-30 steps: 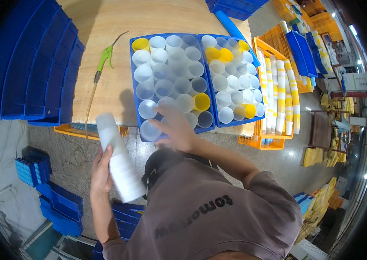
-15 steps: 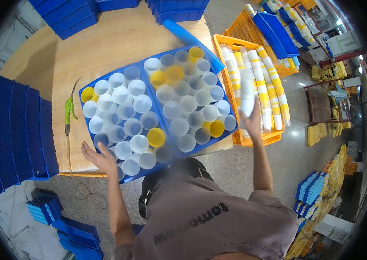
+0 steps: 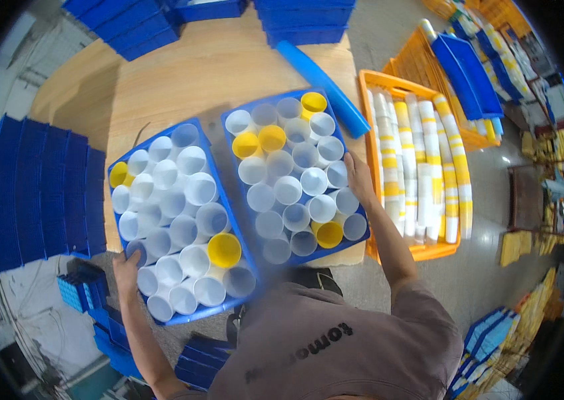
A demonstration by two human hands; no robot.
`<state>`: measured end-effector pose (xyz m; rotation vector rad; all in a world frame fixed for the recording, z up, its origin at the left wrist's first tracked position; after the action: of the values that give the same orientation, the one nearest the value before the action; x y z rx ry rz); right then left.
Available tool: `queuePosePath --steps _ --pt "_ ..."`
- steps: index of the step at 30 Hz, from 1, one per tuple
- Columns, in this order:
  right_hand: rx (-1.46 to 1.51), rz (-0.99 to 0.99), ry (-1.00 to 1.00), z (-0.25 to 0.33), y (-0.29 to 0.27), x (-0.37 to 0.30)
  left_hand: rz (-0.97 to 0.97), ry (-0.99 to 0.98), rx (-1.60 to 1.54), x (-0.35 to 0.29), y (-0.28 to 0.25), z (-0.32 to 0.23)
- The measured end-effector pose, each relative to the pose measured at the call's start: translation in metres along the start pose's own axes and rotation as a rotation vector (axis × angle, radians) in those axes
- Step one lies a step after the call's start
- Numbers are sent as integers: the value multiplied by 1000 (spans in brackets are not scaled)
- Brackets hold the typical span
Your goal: The person moves blue plastic crates and stacks white and yellow cylindrical containers into them. They then place the filled crates onto a nearby machine and write on a clipboard.
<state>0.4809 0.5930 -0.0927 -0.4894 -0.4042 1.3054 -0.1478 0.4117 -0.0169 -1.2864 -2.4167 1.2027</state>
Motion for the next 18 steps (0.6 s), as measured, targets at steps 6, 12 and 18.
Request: queuePosePath --steps 6,12,18 --pt "84 149 -190 23 88 -30 -60 -36 -136 -70 -12 -58" --pt "201 441 -11 -14 123 -57 -48 -34 -53 -39 94 -59" --pt "318 435 146 7 115 -48 590 -128 -1056 -66 146 -76"
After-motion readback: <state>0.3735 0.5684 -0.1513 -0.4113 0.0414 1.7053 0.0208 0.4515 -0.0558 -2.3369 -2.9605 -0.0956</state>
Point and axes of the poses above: each hand's wrist, its own x-axis towards the middle knuckle, its own y-axis out of the palm, z = x × y, the point moved 10 cm from there along x, towards the middle knuckle, and after that the axes turned 6 degrees about -z, right-handed, at the moved point
